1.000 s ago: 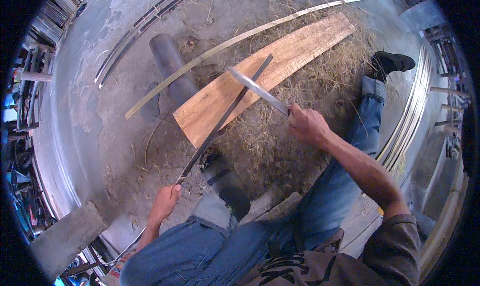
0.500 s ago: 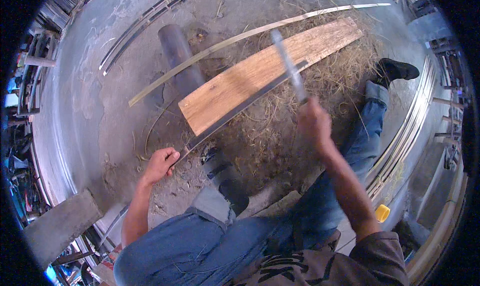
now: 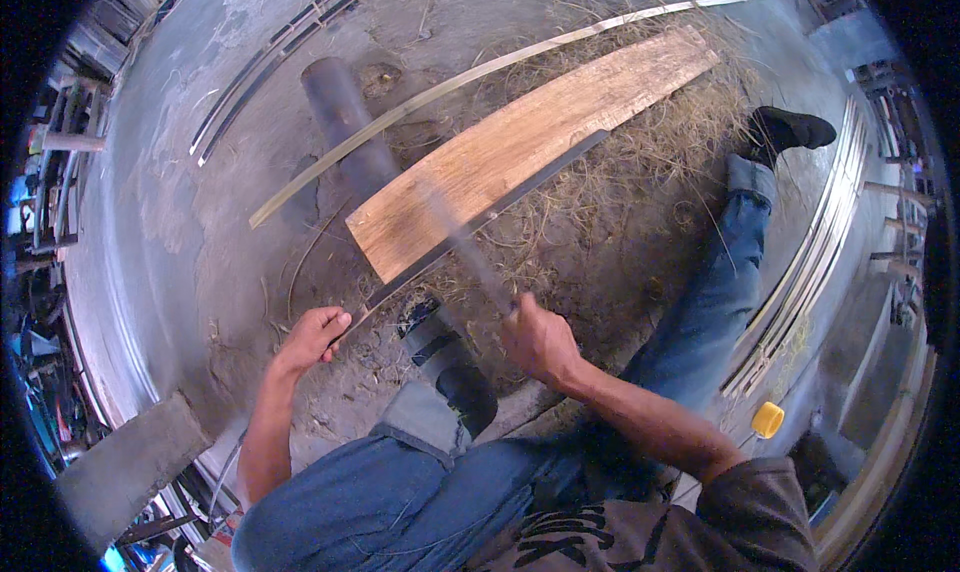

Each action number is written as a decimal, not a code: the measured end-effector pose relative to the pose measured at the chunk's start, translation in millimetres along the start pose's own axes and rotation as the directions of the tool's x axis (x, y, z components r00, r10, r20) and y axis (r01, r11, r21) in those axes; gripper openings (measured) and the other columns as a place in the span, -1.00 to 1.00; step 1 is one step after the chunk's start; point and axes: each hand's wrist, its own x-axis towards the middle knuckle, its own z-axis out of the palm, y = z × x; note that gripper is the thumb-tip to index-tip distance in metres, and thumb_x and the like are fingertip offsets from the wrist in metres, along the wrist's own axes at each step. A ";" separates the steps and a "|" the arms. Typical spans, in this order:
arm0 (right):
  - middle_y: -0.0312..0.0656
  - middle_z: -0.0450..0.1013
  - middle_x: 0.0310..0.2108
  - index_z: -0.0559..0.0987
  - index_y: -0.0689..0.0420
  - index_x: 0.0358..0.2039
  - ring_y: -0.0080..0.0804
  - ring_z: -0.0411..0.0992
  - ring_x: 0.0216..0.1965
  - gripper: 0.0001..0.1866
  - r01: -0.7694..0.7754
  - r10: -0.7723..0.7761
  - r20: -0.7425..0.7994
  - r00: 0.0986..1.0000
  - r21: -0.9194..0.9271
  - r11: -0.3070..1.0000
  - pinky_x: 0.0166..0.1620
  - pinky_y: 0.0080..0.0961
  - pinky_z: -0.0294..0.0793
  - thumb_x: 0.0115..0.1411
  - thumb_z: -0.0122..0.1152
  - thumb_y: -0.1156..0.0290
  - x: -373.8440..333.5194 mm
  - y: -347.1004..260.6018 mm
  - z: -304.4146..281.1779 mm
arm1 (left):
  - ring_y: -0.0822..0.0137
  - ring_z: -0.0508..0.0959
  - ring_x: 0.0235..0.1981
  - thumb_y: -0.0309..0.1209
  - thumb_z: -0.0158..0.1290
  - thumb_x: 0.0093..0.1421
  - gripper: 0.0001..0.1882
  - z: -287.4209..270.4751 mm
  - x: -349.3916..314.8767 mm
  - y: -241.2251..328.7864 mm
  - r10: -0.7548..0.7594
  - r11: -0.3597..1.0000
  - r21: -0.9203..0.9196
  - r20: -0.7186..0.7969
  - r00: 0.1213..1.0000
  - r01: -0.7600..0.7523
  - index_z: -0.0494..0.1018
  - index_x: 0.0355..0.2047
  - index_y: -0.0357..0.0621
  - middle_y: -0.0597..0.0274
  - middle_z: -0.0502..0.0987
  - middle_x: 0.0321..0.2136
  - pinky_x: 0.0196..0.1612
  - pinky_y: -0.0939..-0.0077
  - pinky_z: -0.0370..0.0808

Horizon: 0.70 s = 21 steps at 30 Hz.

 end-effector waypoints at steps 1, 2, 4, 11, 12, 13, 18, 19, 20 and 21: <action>0.17 0.41 -0.57 0.33 0.29 -0.24 0.14 0.43 -0.47 -0.69 0.023 -0.021 0.020 1.000 -0.129 0.991 -0.38 -0.12 0.42 0.04 0.02 0.36 3.8 10.4 -4.0 | 0.63 0.24 -0.80 -0.13 -0.11 0.22 -0.65 -1.6 -1.7 3.5 -0.008 1.000 0.008 0.012 1.000 0.007 0.34 -0.56 -0.11 0.44 0.28 -0.75 -0.74 0.70 0.20; 0.17 0.41 -0.57 0.32 0.30 -0.22 0.15 0.42 -0.47 -0.66 0.046 -0.036 0.041 0.999 -0.259 0.965 -0.37 -0.12 0.41 0.03 0.03 0.36 11.8 28.0 -10.7 | 0.64 0.24 -0.80 -0.12 -0.11 0.23 -0.65 -2.3 -1.7 5.0 -0.011 1.000 0.014 0.025 1.000 0.011 0.34 -0.56 -0.11 0.44 0.28 -0.76 -0.74 0.70 0.20; 0.13 0.41 -0.57 0.33 0.26 -0.25 0.13 0.42 -0.50 -0.67 -0.107 0.097 -0.244 0.965 -0.028 0.994 -0.37 -0.14 0.42 -0.01 0.06 0.37 26.0 48.6 -31.3 | 0.64 0.24 -0.80 -0.10 -0.11 0.22 -0.63 -2.6 -5.7 -0.4 -0.022 1.000 -0.004 0.024 0.999 0.022 0.33 -0.57 -0.10 0.45 0.28 -0.76 -0.74 0.71 0.20; 0.09 0.42 -0.54 0.33 0.22 -0.31 0.10 0.42 -0.45 -0.74 0.011 -0.043 -0.129 0.991 -0.238 0.971 -0.39 -0.17 0.41 -0.03 0.06 0.40 40.9 96.6 -57.1 | 0.66 0.24 -0.81 -0.09 -0.11 0.22 -0.64 -5.3 -3.5 -2.4 -0.078 0.997 -0.020 0.022 0.997 0.079 0.32 -0.57 -0.07 0.46 0.28 -0.76 -0.74 0.72 0.20; 0.09 0.42 -0.54 0.32 0.21 -0.36 0.10 0.42 -0.46 -0.78 -0.023 -0.009 -0.195 0.981 -0.162 0.986 -0.39 -0.17 0.42 -0.02 0.05 0.42 42.0 83.7 -60.7 | 0.66 0.24 -0.80 -0.09 -0.11 0.22 -0.64 -4.3 -3.3 -3.4 -0.064 0.997 -0.042 0.018 0.998 0.064 0.32 -0.57 -0.07 0.46 0.28 -0.76 -0.74 0.72 0.21; 0.09 0.42 -0.55 0.32 0.21 -0.36 0.10 0.42 -0.46 -0.78 0.034 -0.062 -0.152 0.986 -0.180 0.983 -0.38 -0.16 0.41 -0.02 0.04 0.41 39.1 76.8 -60.0 | 0.66 0.25 -0.80 -0.09 -0.11 0.22 -0.64 -3.0 -2.2 -5.2 -0.049 0.997 -0.063 0.013 0.999 0.050 0.32 -0.57 -0.07 0.46 0.28 -0.76 -0.74 0.72 0.21; 0.10 0.42 -0.56 0.30 0.23 -0.36 0.14 0.40 -0.45 -0.79 -0.063 0.025 -0.320 0.947 -0.109 0.992 -0.38 -0.11 0.40 -0.01 0.03 0.42 57.4 98.7 -73.3 | 0.66 0.26 -0.77 -0.08 -0.10 0.21 -0.64 -3.5 -9.4 -3.1 -0.059 0.998 -0.030 0.013 0.998 0.060 0.32 -0.58 -0.07 0.46 0.28 -0.75 -0.73 0.74 0.21; 0.08 0.42 -0.58 0.30 0.24 -0.37 0.14 0.41 -0.47 -0.77 -0.022 0.044 -0.480 0.876 0.051 0.998 -0.41 -0.10 0.39 -0.01 0.05 0.41 64.3 100.8 -80.5 | 0.66 0.26 -0.77 -0.08 -0.10 0.21 -0.64 -3.3 -8.5 -4.5 -0.051 0.998 -0.026 0.014 0.999 0.051 0.32 -0.58 -0.07 0.47 0.28 -0.75 -0.73 0.74 0.21; 0.08 0.41 -0.59 0.29 0.24 -0.36 0.13 0.41 -0.47 -0.76 0.021 -0.046 -0.421 0.906 -0.064 0.998 -0.43 -0.11 0.38 -0.02 0.07 0.43 64.6 101.0 -81.7 | 0.65 0.26 -0.77 -0.09 -0.10 0.21 -0.64 -4.3 -7.7 -5.3 -0.044 0.999 -0.020 0.013 0.999 0.044 0.32 -0.58 -0.07 0.47 0.28 -0.74 -0.73 0.74 0.21; 0.08 0.41 -0.59 0.29 0.25 -0.35 0.12 0.42 -0.48 -0.74 0.070 -0.129 -0.351 0.928 -0.175 0.982 -0.44 -0.12 0.38 -0.04 0.08 0.44 63.9 102.4 -83.1 | 0.65 0.26 -0.77 -0.09 -0.10 0.21 -0.64 -4.6 -7.7 -6.6 -0.049 0.999 -0.014 0.005 0.999 0.049 0.32 -0.58 -0.07 0.47 0.28 -0.74 -0.73 0.74 0.21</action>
